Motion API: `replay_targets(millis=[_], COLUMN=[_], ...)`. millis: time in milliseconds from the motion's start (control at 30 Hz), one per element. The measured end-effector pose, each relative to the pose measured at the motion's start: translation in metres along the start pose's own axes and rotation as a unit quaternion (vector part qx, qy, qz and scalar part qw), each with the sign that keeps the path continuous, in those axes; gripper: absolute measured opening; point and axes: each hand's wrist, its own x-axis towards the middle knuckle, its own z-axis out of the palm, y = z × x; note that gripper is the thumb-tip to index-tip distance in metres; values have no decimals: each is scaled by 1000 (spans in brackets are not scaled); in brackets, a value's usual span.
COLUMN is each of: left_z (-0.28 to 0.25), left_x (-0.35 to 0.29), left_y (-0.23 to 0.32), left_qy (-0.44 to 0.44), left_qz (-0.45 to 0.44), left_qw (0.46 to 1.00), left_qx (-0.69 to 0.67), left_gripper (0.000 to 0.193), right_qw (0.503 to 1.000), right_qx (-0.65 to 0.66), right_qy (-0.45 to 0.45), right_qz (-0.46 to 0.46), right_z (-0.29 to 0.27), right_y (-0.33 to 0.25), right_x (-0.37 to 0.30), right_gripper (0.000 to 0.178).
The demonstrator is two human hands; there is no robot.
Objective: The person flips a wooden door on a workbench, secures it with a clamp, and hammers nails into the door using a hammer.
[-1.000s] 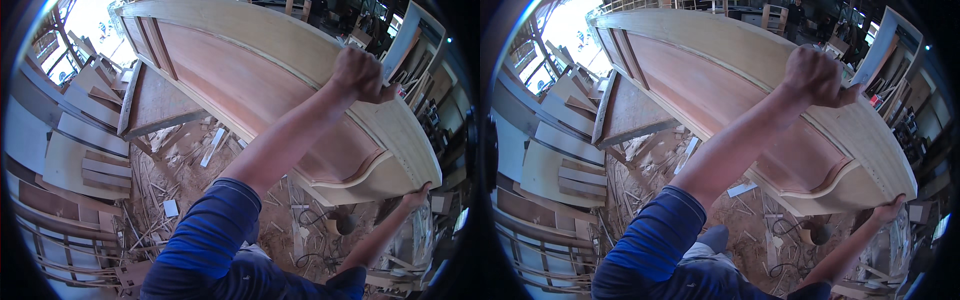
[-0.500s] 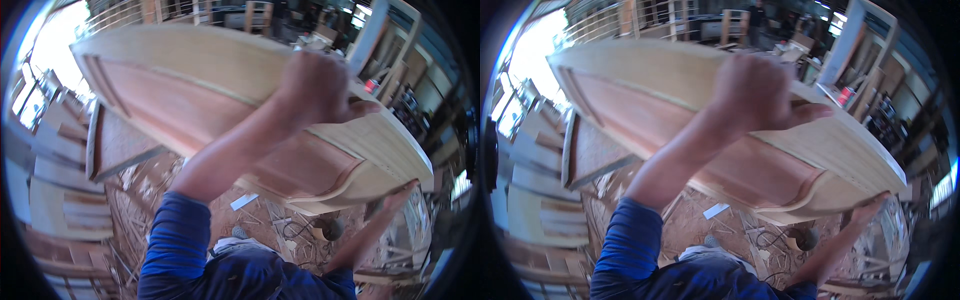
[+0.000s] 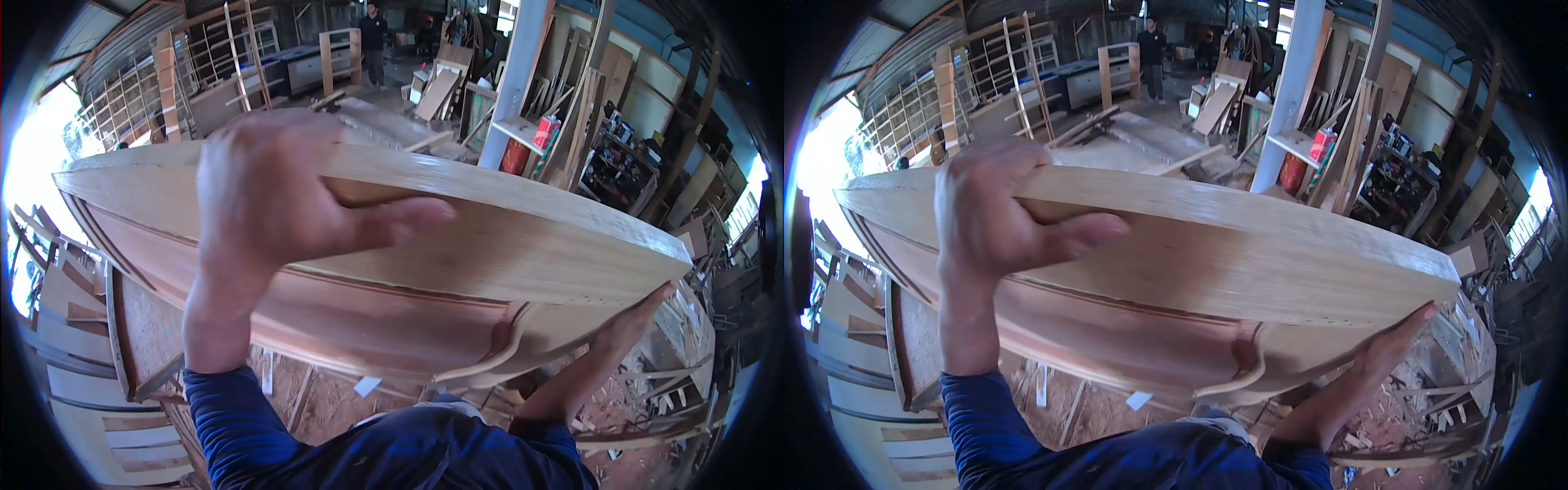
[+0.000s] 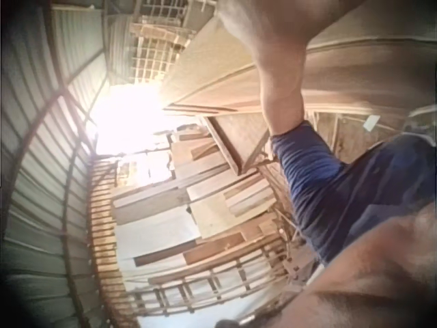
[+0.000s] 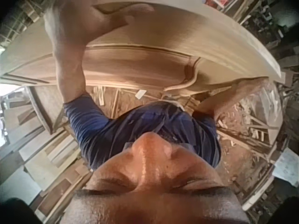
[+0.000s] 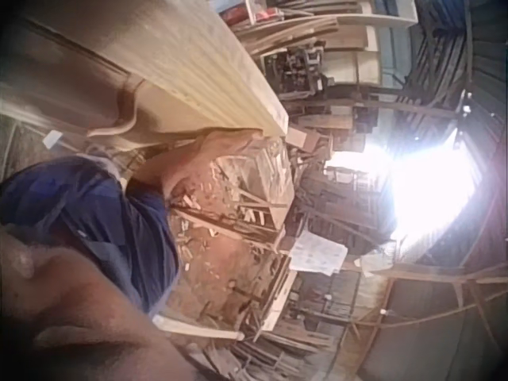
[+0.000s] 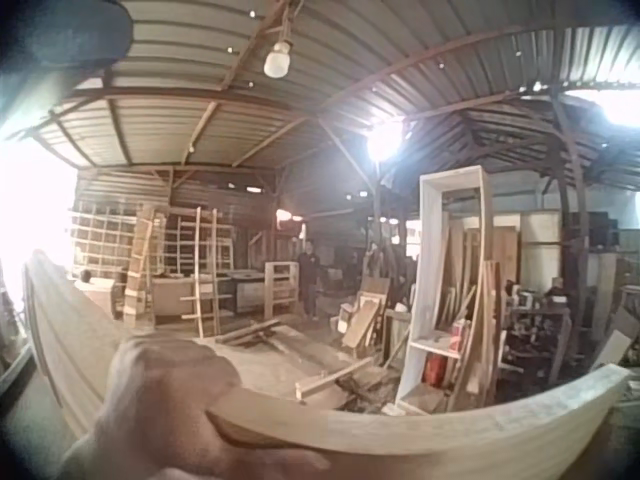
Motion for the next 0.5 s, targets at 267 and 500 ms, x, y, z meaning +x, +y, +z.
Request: replay_targets(millis=[267,500], left_z=[54,116], left_x=[85,134], left_y=[-92,-175], left_qy=[-35,122], left_qz=[-134,-172], left_qw=[990,977], left_qx=[-1,11], left_gripper=[87,61], right_qw=[976,946], right_qx=[61,116], right_qy=[-183,-266], right_qz=[-105,-142], right_z=[177,336], right_y=[8,33], right_x=[82,142], right_gripper=[84,84])
